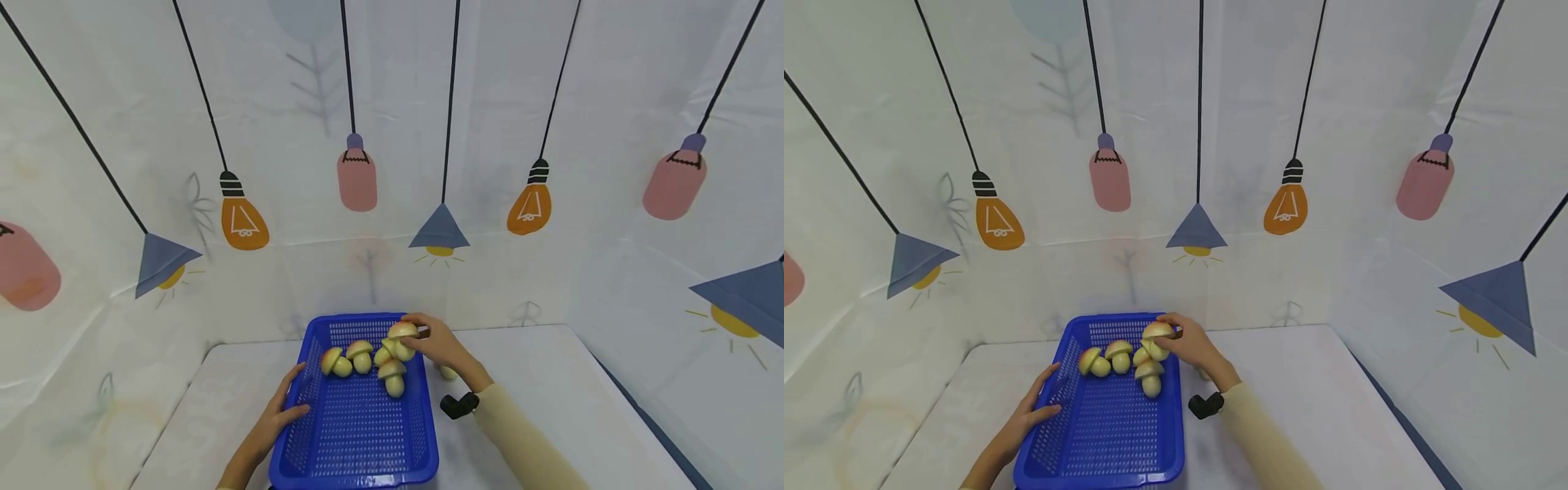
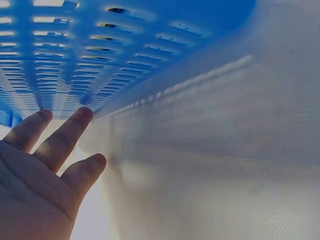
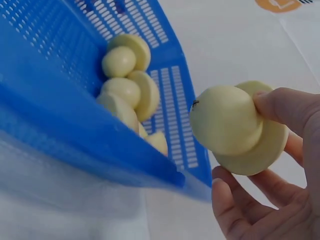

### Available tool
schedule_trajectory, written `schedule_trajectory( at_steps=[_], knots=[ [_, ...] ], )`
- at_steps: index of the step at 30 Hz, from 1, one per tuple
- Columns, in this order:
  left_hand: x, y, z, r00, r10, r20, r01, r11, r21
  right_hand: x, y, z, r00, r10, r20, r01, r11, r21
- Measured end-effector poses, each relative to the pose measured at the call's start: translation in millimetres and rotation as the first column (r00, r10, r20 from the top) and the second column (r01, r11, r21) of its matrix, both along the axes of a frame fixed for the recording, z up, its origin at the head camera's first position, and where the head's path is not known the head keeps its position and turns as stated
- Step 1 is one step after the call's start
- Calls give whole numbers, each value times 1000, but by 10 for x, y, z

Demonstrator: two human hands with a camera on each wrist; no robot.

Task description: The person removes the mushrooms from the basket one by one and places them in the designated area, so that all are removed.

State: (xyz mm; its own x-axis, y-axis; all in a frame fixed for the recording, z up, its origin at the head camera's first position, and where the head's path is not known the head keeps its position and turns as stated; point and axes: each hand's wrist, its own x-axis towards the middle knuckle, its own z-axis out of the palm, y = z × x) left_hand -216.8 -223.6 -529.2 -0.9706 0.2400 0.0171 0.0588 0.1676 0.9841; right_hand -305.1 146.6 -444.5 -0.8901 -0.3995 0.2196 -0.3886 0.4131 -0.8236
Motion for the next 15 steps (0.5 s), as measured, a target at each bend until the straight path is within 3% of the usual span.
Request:
schedule_trajectory(
  at_steps=[8,15],
  knots=[
    [-29,-7,-14,1000,7,13,-7,1000,18,-67,202,-34,992,-122,13,122,990,-72],
    [-30,-22,-24,1000,-25,13,25,999,23,-103,425,-174,982,-187,23,188,980,-70]
  ],
)
